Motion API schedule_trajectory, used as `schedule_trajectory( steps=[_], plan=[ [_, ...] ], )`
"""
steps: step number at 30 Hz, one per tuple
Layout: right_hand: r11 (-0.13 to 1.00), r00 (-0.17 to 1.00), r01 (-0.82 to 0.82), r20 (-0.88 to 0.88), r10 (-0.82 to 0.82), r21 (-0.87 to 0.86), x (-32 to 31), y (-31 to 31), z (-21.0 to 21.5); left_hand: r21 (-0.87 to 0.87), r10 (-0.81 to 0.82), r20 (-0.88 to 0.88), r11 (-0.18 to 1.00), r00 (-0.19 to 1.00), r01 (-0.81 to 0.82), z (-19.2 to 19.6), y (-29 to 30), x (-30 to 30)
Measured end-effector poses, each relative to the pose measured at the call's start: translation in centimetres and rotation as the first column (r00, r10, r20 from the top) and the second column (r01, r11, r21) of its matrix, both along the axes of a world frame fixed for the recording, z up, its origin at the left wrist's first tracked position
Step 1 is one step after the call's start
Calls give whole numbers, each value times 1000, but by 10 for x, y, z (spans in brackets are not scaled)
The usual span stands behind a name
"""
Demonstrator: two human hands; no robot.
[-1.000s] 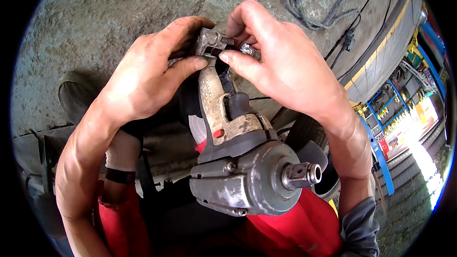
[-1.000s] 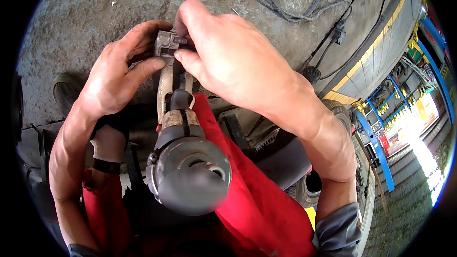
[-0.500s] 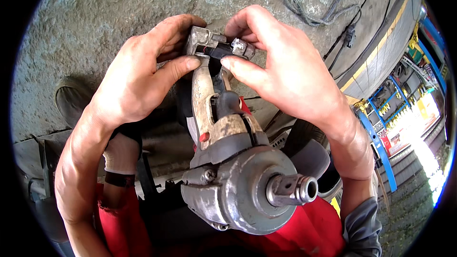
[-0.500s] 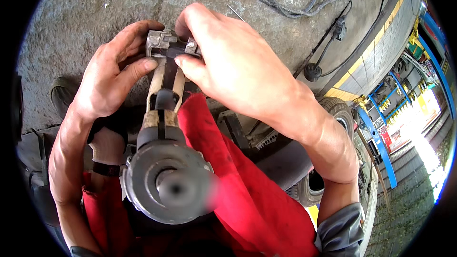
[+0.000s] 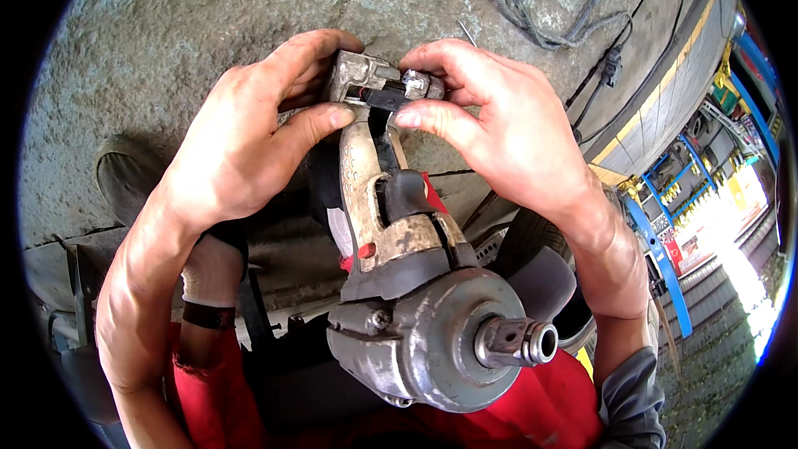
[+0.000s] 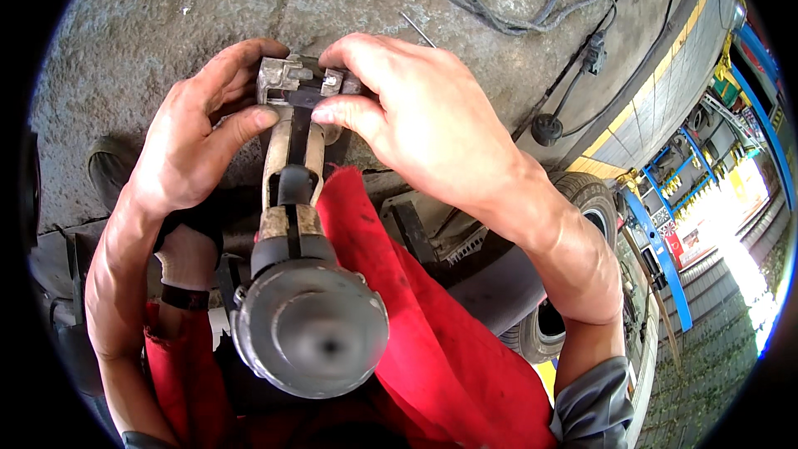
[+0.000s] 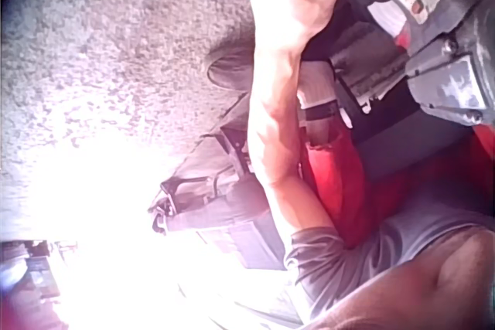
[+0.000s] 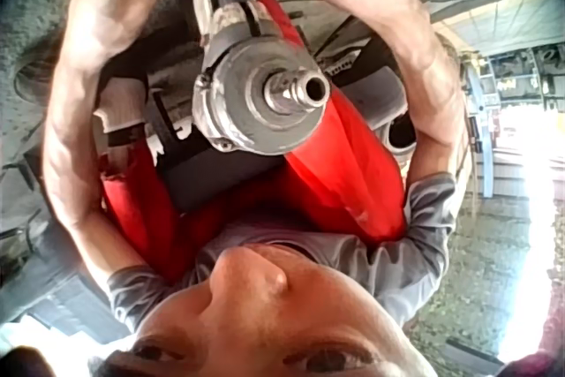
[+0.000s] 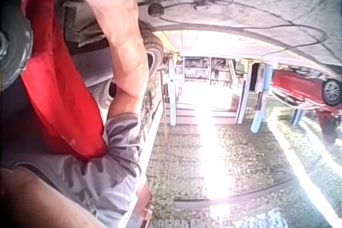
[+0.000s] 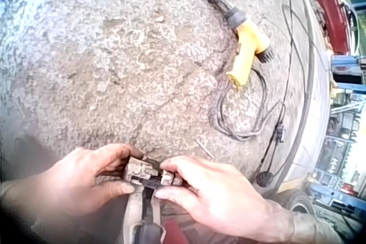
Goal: The person attaches a battery pack to the base of a cordless impact wrench. They then use a hex key to tighten the securing screws on the battery mount, ensuring the battery is firmly attached to the tool.
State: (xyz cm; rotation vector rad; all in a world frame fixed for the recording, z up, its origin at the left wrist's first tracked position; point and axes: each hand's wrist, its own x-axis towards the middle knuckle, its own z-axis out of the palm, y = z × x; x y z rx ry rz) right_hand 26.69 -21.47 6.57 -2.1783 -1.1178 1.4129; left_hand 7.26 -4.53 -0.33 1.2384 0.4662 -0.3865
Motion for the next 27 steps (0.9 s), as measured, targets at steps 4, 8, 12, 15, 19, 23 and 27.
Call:
schedule_trajectory(
  steps=[4,8,12,15,19,23,27],
  plan=[
    [999,1000,-21,15,21,31,0,-2,-1,58,-30,-3,998,1000,30,3,0,1],
    [998,998,-49,34,48,35,1,-3,0,65,-31,-10,997,999,32,4,2,2],
    [996,994,-88,61,87,14,2,-2,-1,69,-49,-30,996,998,51,3,2,4],
    [993,992,-110,58,108,40,5,-1,-3,35,-25,-43,999,999,26,2,2,3],
    [986,987,-147,80,140,80,7,-1,-8,-4,-10,-66,1000,998,10,-2,1,2],
    [993,993,-113,32,113,26,8,-2,-8,-7,12,-60,1000,998,-12,-4,-1,0],
    [983,983,-174,67,170,60,11,-2,-11,2,-13,-37,1000,999,13,-3,0,-2]
  ],
)
